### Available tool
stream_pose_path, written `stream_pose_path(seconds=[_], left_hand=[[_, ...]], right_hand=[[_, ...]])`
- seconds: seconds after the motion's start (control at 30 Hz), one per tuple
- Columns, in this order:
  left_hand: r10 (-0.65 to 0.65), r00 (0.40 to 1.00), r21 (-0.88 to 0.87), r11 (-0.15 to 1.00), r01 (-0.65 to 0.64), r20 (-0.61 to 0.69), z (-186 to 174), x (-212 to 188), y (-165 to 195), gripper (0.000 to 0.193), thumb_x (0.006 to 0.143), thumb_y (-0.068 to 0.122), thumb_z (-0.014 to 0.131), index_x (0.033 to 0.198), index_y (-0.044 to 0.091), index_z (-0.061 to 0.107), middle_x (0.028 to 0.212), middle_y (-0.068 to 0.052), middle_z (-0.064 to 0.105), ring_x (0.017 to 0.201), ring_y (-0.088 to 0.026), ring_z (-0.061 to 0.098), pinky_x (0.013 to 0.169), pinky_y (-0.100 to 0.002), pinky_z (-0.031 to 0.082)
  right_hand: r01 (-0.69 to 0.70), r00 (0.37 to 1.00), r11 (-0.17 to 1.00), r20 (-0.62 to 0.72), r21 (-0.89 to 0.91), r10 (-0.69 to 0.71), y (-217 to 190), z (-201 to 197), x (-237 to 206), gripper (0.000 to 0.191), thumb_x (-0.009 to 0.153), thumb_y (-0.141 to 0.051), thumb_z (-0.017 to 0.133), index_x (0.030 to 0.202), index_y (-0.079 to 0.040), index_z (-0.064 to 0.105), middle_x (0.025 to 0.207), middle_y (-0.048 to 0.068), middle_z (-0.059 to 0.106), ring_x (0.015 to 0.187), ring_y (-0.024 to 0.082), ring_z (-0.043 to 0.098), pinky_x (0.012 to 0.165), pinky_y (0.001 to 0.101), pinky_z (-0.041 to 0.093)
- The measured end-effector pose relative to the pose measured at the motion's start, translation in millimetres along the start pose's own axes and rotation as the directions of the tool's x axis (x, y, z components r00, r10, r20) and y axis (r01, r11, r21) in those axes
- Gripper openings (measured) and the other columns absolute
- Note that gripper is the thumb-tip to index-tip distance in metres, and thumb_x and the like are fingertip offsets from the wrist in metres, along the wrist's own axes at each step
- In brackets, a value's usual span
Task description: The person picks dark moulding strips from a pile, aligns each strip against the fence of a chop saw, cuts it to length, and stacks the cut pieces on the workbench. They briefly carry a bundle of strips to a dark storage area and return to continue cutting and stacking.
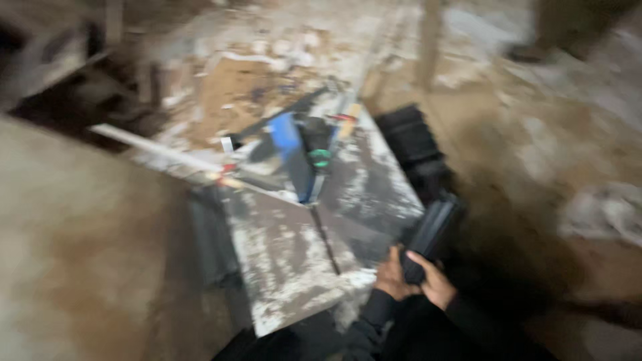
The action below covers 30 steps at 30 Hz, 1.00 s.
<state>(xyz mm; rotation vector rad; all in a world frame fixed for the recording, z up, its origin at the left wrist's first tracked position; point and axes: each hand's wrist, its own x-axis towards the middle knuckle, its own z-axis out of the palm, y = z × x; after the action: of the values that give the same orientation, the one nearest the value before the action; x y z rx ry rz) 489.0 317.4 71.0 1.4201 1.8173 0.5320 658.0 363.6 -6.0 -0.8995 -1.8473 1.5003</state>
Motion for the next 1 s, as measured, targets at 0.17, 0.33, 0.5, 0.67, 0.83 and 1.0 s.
stream_pose_path(seconds=[0.17,0.33,0.5,0.67,0.83,1.0], left_hand=[[0.085,0.986,0.034,0.995,-0.09,0.142,25,73,47,0.119,0.051,0.031,0.096,0.151,0.01,0.035,0.128,-0.025,0.063,0.118,-0.046,0.062,0.098,-0.05,0.052],[0.121,0.934,0.087,0.984,-0.159,0.336,94,190,93,0.117,0.054,0.028,0.092,0.153,0.009,0.034,0.132,-0.024,0.062,0.118,-0.045,0.062,0.094,-0.05,0.052],[0.169,0.89,0.209,0.938,-0.277,0.423,167,372,136,0.084,0.085,0.023,0.074,0.156,0.009,0.033,0.134,-0.027,0.059,0.11,-0.046,0.063,0.089,-0.052,0.053],[0.022,0.832,0.158,0.979,-0.131,0.555,180,536,143,0.105,0.061,0.022,0.085,0.15,0.009,0.032,0.129,-0.027,0.058,0.11,-0.047,0.06,0.088,-0.053,0.052],[-0.06,0.825,0.117,0.993,-0.008,0.562,184,687,88,0.114,0.048,0.02,0.093,0.145,0.013,0.036,0.129,-0.024,0.06,0.117,-0.046,0.059,0.095,-0.051,0.051],[-0.016,0.889,0.142,0.988,-0.055,0.457,202,784,-4,0.133,0.041,0.017,0.103,0.154,0.012,0.034,0.153,-0.025,0.043,0.138,-0.048,0.043,0.105,-0.056,0.041]], right_hand=[[-0.233,0.601,0.212,-0.031,0.949,0.799,22,-57,3,0.064,0.093,-0.003,0.064,0.154,0.007,0.047,0.152,0.025,0.054,0.14,0.039,0.051,0.116,0.0527,0.035],[-0.232,0.711,0.513,-0.216,0.827,0.67,42,-167,40,0.073,0.085,-0.017,0.064,0.155,-0.002,0.046,0.157,0.015,0.048,0.141,0.034,0.044,0.115,0.0485,0.035],[-0.248,0.789,0.695,-0.276,0.675,0.549,80,-288,140,0.072,0.094,-0.035,0.072,0.155,-0.012,0.043,0.16,0.009,0.043,0.146,0.029,0.04,0.118,0.0447,0.034],[-0.189,0.352,-0.017,0.084,0.982,0.932,175,-361,274,0.059,0.093,-0.042,0.06,0.147,-0.019,0.055,0.151,0.005,0.054,0.137,0.025,0.05,0.11,0.0477,0.043],[-0.217,0.44,-0.129,0.215,0.968,0.872,319,-359,383,0.052,0.097,-0.043,0.064,0.139,-0.013,0.062,0.138,0.005,0.064,0.125,0.025,0.058,0.105,0.0462,0.048],[-0.173,0.367,-0.315,0.357,0.933,0.859,455,-309,449,0.056,0.088,-0.043,0.069,0.136,-0.017,0.061,0.138,0.007,0.062,0.127,0.034,0.054,0.095,0.0591,0.048]])
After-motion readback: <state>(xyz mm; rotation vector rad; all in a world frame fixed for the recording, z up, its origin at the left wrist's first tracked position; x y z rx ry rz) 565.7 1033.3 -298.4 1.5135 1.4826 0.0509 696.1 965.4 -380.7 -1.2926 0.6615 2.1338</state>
